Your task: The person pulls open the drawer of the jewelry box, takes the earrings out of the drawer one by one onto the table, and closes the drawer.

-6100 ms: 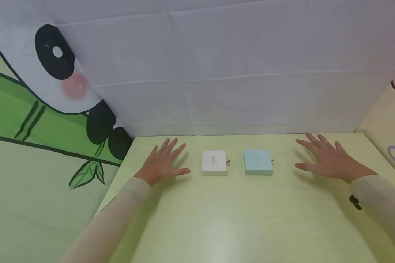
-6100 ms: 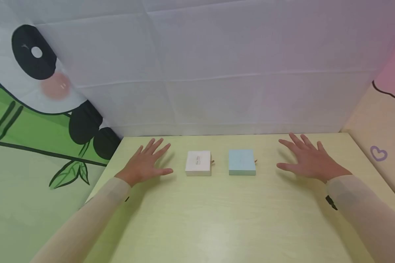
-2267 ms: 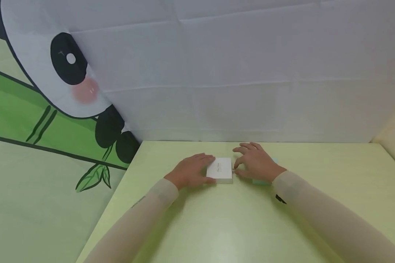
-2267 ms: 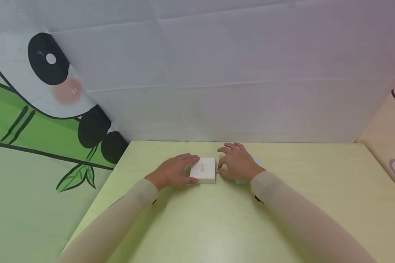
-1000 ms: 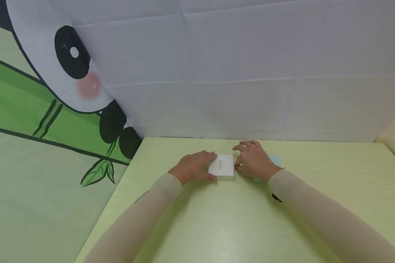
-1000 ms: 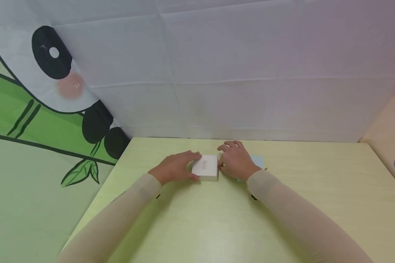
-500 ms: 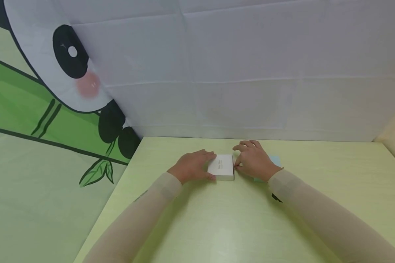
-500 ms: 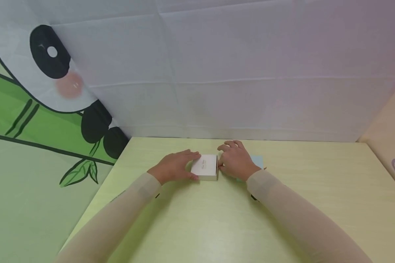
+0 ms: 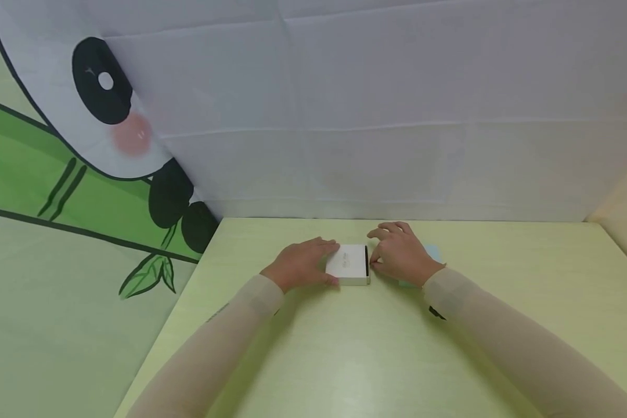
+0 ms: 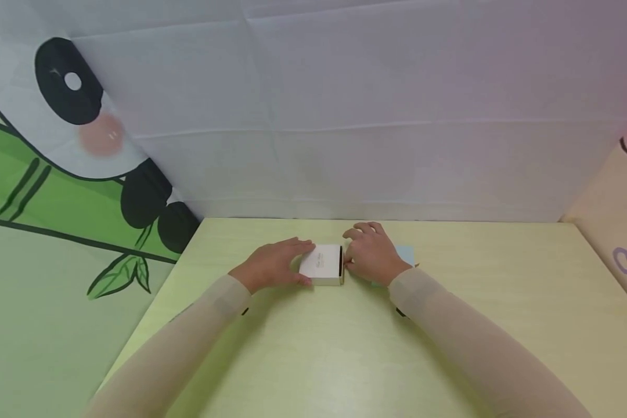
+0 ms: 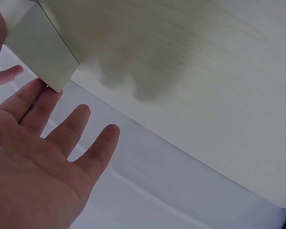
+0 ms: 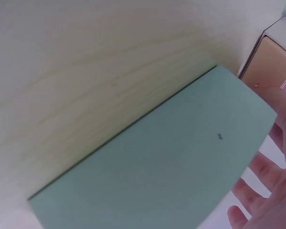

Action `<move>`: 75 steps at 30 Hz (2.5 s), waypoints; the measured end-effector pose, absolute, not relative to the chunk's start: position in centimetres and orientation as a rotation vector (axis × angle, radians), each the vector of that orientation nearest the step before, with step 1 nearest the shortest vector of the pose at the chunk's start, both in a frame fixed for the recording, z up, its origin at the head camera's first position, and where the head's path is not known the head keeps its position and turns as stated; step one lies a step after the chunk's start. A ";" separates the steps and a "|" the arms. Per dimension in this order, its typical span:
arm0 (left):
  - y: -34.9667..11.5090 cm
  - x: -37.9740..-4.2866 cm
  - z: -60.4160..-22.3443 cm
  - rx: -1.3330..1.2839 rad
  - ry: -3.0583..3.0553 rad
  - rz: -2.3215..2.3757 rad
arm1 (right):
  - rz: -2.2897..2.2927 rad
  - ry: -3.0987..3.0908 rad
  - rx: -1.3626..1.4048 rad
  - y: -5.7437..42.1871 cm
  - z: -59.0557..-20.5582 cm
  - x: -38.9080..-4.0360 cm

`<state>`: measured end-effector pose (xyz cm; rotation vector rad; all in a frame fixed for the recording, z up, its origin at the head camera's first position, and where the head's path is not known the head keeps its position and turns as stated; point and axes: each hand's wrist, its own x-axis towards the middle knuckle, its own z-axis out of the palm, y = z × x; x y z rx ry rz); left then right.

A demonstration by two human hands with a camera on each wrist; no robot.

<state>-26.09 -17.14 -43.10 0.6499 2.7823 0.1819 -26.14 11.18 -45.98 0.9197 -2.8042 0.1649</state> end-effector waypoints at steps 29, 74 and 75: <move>-17.8 -25.6 -42.7 0.662 2.794 0.150 | 0.152 -2.813 0.897 11.1 -45.7 -25.7; -18.6 -25.3 -42.2 0.737 2.817 0.041 | 0.114 -2.804 0.903 11.5 -45.6 -25.5; -18.6 -25.3 -42.2 0.741 2.818 0.039 | 0.113 -2.807 0.901 11.5 -45.6 -25.4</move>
